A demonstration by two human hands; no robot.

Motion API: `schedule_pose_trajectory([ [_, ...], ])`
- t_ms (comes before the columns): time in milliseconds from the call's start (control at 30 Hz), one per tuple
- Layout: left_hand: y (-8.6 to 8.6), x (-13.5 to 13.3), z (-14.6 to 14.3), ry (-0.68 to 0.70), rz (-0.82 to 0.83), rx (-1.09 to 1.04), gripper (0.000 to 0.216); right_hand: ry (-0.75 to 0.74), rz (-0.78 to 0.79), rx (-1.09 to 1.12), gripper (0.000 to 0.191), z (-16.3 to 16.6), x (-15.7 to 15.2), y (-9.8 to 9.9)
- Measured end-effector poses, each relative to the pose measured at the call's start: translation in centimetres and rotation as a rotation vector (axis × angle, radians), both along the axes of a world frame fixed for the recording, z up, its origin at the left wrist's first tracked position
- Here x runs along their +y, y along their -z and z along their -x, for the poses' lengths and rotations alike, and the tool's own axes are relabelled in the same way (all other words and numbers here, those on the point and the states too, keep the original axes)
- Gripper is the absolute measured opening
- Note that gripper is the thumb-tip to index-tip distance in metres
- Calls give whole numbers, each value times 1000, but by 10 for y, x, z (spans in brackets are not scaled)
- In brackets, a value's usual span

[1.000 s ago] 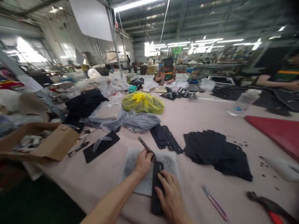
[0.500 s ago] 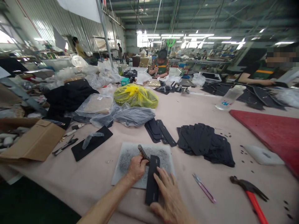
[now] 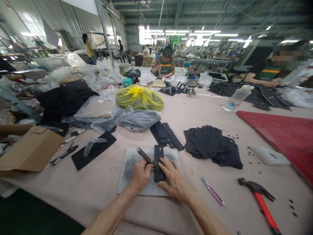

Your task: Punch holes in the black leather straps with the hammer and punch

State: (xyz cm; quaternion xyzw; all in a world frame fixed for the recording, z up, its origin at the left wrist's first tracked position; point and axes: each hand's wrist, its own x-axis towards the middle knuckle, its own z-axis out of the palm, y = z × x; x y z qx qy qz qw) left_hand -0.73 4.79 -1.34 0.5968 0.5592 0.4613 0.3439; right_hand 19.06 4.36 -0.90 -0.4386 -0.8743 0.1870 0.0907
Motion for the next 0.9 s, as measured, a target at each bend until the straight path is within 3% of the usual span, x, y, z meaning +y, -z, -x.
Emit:
schedule_pose_trajectory([
  [300, 3, -7, -9, 185, 4, 9, 20, 134, -14, 107, 56, -7, -11, 9],
  [567, 4, -7, -10, 187, -55, 113, 23, 179, 23, 109, 63, -3, -5, 0],
  [900, 5, -8, -14, 189, -69, 229, 24, 220, 26, 192, 72, -4, -5, 8],
])
